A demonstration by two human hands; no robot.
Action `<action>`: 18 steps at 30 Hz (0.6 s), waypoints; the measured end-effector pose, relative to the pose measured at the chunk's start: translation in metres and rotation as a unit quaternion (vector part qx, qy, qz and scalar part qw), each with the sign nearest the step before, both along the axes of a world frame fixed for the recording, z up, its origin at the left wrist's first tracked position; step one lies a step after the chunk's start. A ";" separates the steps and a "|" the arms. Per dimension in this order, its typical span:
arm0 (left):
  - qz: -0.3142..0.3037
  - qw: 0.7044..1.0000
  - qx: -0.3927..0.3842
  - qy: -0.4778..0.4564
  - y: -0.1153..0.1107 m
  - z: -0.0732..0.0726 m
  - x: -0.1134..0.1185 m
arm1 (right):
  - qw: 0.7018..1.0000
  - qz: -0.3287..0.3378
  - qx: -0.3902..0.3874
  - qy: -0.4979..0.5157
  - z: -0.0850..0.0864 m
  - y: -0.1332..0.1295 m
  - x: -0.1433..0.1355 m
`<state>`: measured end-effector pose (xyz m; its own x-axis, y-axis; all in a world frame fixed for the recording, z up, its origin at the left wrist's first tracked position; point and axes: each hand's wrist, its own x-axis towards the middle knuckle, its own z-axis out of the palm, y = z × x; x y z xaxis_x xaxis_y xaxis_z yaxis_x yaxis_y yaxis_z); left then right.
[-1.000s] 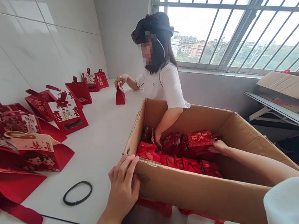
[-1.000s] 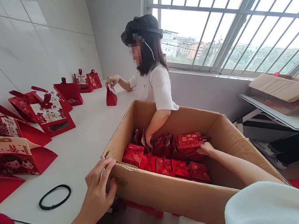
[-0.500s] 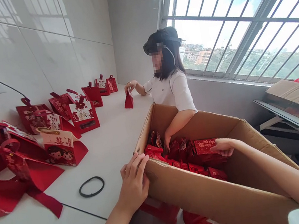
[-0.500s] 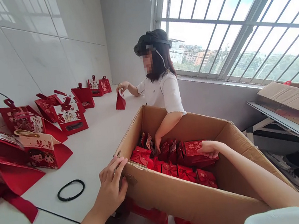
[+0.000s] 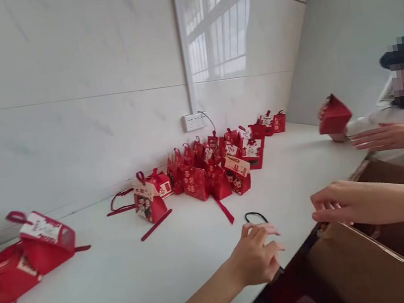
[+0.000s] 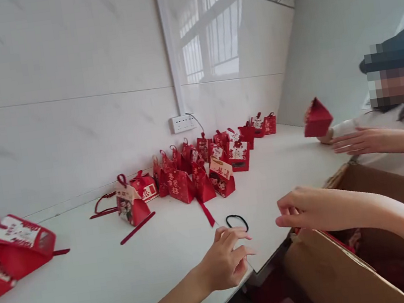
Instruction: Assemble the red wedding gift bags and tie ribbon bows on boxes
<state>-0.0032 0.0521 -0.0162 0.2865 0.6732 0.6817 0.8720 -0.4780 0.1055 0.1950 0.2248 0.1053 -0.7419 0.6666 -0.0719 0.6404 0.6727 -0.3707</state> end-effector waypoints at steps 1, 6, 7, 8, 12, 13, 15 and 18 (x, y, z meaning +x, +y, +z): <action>0.024 1.000 0.000 0.002 -0.015 -0.003 -0.014 | 0.999 0.027 0.003 0.016 -0.005 -0.012 -0.025; 0.215 0.976 0.009 -0.027 -0.099 0.001 -0.091 | 0.983 0.177 -0.009 0.046 -0.019 -0.081 -0.142; 0.269 0.963 0.003 -0.034 -0.116 0.006 -0.109 | 0.974 0.223 -0.018 0.023 -0.019 -0.095 -0.163; 0.322 0.946 0.002 -0.044 -0.132 0.013 -0.127 | 0.963 0.269 -0.023 -0.003 -0.020 -0.109 -0.181; 0.536 0.837 0.046 -0.102 -0.195 0.047 -0.202 | 0.940 0.341 -0.010 0.003 -0.044 -0.167 -0.222; 0.591 0.795 0.063 -0.120 -0.208 0.057 -0.220 | 0.942 0.334 -0.022 0.032 -0.057 -0.180 -0.224; 0.683 0.709 0.090 -0.153 -0.231 0.075 -0.250 | 0.933 0.339 -0.082 0.093 -0.086 -0.201 -0.219; 0.762 0.613 0.089 -0.189 -0.255 0.094 -0.284 | 0.926 0.302 -0.173 0.147 -0.131 -0.217 -0.194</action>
<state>-0.2874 -0.2028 0.0782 -0.7838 -0.1316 0.6069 0.2499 0.8278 0.5023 0.0005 0.0078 -0.0262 -0.9932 0.0989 0.0612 0.0231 0.6833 -0.7298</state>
